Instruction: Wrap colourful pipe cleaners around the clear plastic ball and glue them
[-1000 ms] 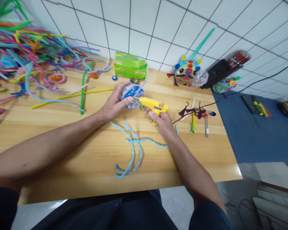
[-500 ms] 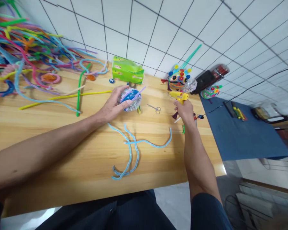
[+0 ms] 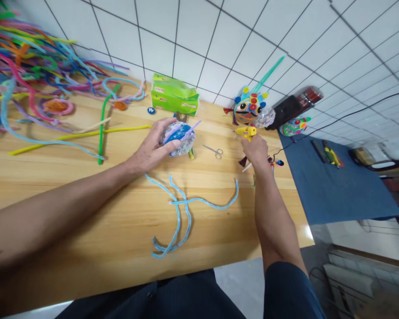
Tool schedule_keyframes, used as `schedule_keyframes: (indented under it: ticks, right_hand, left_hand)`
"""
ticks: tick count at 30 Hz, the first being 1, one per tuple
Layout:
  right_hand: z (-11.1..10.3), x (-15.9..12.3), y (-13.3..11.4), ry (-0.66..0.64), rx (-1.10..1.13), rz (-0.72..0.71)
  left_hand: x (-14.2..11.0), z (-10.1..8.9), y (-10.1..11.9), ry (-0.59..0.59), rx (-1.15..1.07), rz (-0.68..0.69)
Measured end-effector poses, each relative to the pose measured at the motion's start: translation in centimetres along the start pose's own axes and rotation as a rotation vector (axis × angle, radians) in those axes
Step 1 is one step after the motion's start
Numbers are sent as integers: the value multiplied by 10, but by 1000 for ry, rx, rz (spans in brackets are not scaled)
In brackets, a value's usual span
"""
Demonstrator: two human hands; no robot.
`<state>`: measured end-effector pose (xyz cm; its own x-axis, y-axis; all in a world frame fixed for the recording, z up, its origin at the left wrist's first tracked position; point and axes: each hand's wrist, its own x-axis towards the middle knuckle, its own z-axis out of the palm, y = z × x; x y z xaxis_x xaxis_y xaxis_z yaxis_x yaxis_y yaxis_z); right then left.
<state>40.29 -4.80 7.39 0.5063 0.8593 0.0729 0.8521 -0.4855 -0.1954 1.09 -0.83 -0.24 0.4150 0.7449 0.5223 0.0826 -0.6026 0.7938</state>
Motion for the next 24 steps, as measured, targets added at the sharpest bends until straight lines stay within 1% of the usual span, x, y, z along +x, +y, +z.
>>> schedule_keyframes:
  ticks: [3, 5, 8, 10, 13, 15, 17, 20, 22, 24]
  right_hand:
    - [-3, -4, -4, -23, 99, 65]
    - [1, -3, -11, -42, 257, 29]
    - [17, 5, -27, -35, 585, -68]
    - [28, 12, -39, -33, 705, -63]
    - [39, 16, -50, -29, 702, 1]
    - [43, 16, -51, -25, 644, 26]
    - [44, 13, -49, -21, 590, 17]
    - [42, 7, -45, -17, 540, -27]
    - [38, 1, -44, -9, 509, -46]
    - [29, -10, -44, 73, 432, -44]
  left_hand:
    - [0, 0, 0, -3, 0, -4]
    - [0, 0, 0, -2, 1, -5]
    - [0, -1, -1, -2, 10, -1]
    - [0, -1, 0, -6, 17, -2]
    - [0, -2, 1, -10, 11, -8]
    - [0, -2, 3, -13, 1, -15]
    - [1, -2, 4, -14, -5, -19]
    - [1, -1, 3, -13, -1, -19]
    - [1, 0, 2, -11, 2, -15]
    - [1, 0, 1, -5, 2, -12]
